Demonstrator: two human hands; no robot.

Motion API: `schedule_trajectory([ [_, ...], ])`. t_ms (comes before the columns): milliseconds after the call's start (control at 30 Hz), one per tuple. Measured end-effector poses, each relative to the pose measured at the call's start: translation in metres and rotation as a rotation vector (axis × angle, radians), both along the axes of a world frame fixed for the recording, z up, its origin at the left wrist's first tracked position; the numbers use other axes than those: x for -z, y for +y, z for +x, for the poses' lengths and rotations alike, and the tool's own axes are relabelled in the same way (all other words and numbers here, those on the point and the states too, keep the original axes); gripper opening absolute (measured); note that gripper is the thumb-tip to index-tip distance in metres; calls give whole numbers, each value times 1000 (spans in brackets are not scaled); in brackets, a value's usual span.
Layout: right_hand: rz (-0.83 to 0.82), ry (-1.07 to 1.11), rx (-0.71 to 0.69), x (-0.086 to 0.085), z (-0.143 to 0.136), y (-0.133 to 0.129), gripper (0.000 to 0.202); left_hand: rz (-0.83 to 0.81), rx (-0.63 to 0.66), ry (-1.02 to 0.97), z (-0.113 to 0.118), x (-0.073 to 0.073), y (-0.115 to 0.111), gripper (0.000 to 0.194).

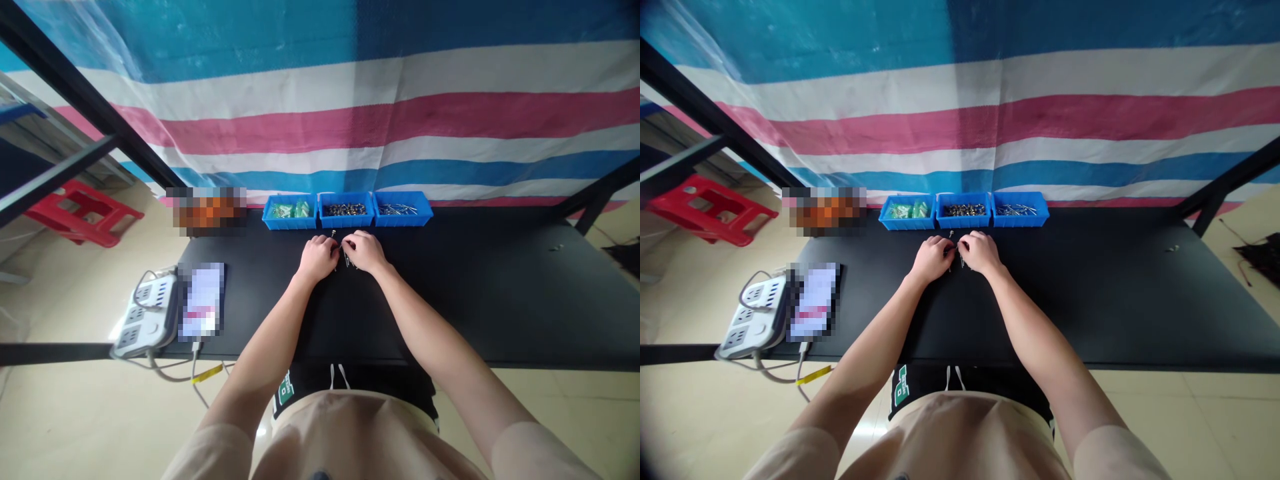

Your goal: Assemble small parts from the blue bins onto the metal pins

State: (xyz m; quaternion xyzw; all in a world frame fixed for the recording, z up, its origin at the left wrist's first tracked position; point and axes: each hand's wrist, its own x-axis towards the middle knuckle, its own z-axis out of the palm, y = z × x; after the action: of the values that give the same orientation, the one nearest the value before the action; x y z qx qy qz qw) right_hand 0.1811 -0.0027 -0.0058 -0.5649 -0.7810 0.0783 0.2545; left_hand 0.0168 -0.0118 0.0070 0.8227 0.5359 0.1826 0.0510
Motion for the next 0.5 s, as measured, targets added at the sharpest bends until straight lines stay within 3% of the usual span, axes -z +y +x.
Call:
schedule_trajectory([
  [333, -34, 10, -35, -2, 1, -1, 18, -69, -72, 41, 2, 0, 0, 18],
  [500, -26, 124, -56, 1, 3, 2, 12, -74, -79, 40, 3, 2, 1, 20],
])
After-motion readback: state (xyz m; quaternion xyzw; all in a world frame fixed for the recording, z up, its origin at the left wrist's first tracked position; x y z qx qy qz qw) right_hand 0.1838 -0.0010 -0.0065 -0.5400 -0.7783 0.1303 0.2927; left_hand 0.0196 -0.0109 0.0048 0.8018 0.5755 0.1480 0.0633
